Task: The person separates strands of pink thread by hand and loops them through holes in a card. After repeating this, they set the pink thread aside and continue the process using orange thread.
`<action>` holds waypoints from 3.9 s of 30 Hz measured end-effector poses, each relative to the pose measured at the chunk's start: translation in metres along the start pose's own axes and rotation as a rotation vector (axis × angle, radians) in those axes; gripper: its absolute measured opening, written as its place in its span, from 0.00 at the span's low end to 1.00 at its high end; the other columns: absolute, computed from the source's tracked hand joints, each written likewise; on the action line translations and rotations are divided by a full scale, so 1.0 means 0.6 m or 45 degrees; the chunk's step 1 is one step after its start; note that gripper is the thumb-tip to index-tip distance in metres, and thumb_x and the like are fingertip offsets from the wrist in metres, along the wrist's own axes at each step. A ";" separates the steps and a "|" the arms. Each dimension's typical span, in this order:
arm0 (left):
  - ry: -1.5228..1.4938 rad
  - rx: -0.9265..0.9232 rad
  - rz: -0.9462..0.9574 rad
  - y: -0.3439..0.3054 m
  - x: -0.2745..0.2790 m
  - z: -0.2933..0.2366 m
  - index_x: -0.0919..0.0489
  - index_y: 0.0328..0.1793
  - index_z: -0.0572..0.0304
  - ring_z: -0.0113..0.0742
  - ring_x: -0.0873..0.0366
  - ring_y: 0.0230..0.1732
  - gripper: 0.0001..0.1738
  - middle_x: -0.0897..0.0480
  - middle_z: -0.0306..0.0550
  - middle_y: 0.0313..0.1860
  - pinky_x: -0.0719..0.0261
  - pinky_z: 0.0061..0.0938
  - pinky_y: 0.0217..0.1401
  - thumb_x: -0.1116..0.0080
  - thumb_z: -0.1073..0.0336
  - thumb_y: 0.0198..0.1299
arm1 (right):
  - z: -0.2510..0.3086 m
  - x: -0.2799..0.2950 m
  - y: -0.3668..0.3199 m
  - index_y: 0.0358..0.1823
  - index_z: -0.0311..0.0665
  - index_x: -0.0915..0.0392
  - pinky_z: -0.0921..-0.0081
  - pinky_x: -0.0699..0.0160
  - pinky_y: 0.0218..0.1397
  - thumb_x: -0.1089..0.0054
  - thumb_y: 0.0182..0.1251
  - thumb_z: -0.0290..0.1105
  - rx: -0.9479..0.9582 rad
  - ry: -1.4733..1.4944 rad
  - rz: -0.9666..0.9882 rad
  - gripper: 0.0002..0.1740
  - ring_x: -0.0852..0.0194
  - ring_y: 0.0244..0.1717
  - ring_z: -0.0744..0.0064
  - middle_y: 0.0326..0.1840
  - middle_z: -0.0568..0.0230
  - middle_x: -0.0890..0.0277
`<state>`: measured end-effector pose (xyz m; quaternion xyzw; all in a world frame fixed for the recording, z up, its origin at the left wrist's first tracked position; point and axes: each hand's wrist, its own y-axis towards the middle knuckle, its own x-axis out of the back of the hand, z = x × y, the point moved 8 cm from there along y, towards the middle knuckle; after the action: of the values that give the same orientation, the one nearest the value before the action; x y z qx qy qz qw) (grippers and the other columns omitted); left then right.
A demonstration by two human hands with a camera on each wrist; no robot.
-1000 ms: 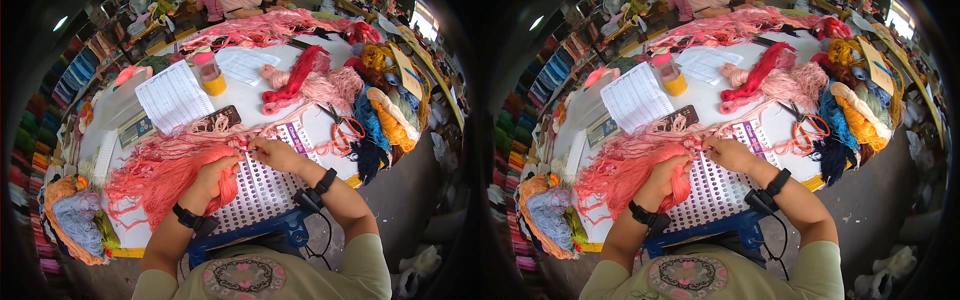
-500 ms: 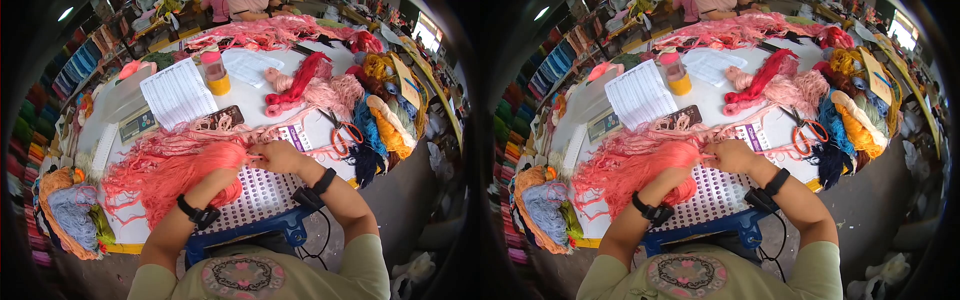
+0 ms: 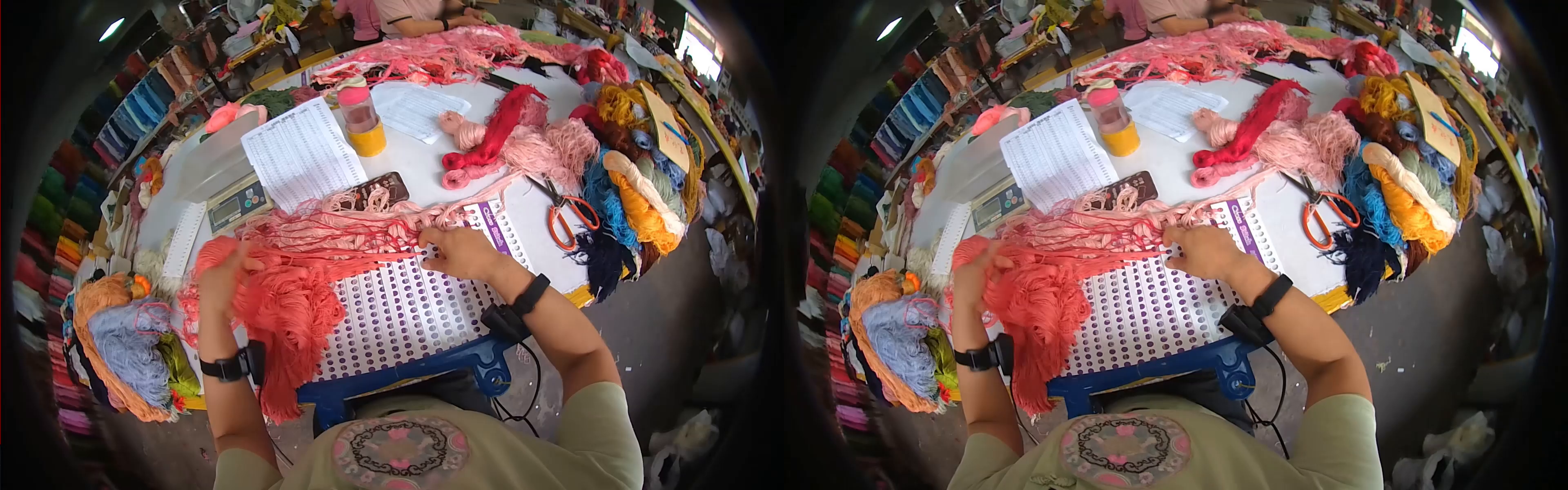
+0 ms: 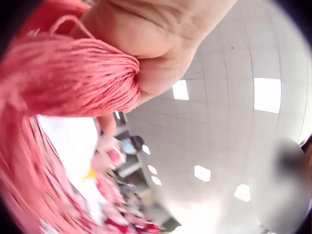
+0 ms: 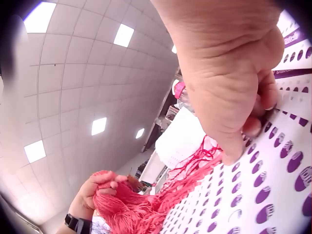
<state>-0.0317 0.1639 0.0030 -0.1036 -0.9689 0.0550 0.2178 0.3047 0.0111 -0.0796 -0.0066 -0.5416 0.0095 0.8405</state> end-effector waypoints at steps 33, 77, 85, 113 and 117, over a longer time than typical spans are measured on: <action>-1.203 -0.335 0.719 -0.197 -0.248 -0.118 0.26 0.58 0.74 0.36 0.24 0.55 0.18 0.21 0.53 0.54 0.28 0.30 0.62 0.47 0.68 0.67 | 0.206 0.089 -0.076 0.40 0.39 0.19 0.89 0.33 0.29 0.39 0.66 0.34 0.071 1.949 -0.249 0.07 0.27 0.34 0.88 0.40 0.71 0.20; -0.953 0.673 1.121 -0.032 -0.470 0.058 0.20 0.42 0.67 0.25 0.27 0.26 0.11 0.17 0.50 0.38 0.26 0.18 0.29 0.39 0.65 0.60 | -0.052 0.020 -0.013 0.40 0.39 0.26 0.71 0.25 0.33 0.46 0.64 0.28 -0.135 0.708 -0.093 0.05 0.22 0.27 0.68 0.26 0.59 0.23; 0.006 0.166 0.798 -0.063 -0.476 0.044 0.19 0.43 0.66 0.28 0.26 0.24 0.14 0.17 0.46 0.34 0.27 0.23 0.27 0.41 0.59 0.62 | -0.058 0.000 -0.001 0.37 0.41 0.27 0.66 0.26 0.35 0.45 0.64 0.32 -0.024 0.660 -0.101 0.04 0.23 0.28 0.58 0.28 0.59 0.23; -0.140 0.109 0.824 -0.055 -0.492 0.053 0.20 0.37 0.65 0.27 0.27 0.25 0.13 0.21 0.41 0.29 0.29 0.22 0.31 0.46 0.61 0.65 | -0.060 -0.010 -0.014 0.39 0.40 0.29 0.67 0.27 0.34 0.45 0.65 0.32 -0.166 0.774 -0.008 0.06 0.23 0.28 0.63 0.26 0.59 0.24; -0.737 0.192 0.827 -0.046 -0.454 0.024 0.21 0.39 0.63 0.26 0.27 0.26 0.12 0.22 0.38 0.29 0.29 0.21 0.29 0.46 0.61 0.64 | -0.068 -0.006 -0.007 0.44 0.40 0.28 0.77 0.32 0.28 0.45 0.68 0.31 -0.079 0.792 -0.060 0.06 0.32 0.22 0.79 0.21 0.70 0.29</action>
<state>0.1979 0.0750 -0.1178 -0.3671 -0.9004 0.2180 -0.0841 0.3406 0.0070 -0.0997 -0.0223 -0.2586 -0.0288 0.9653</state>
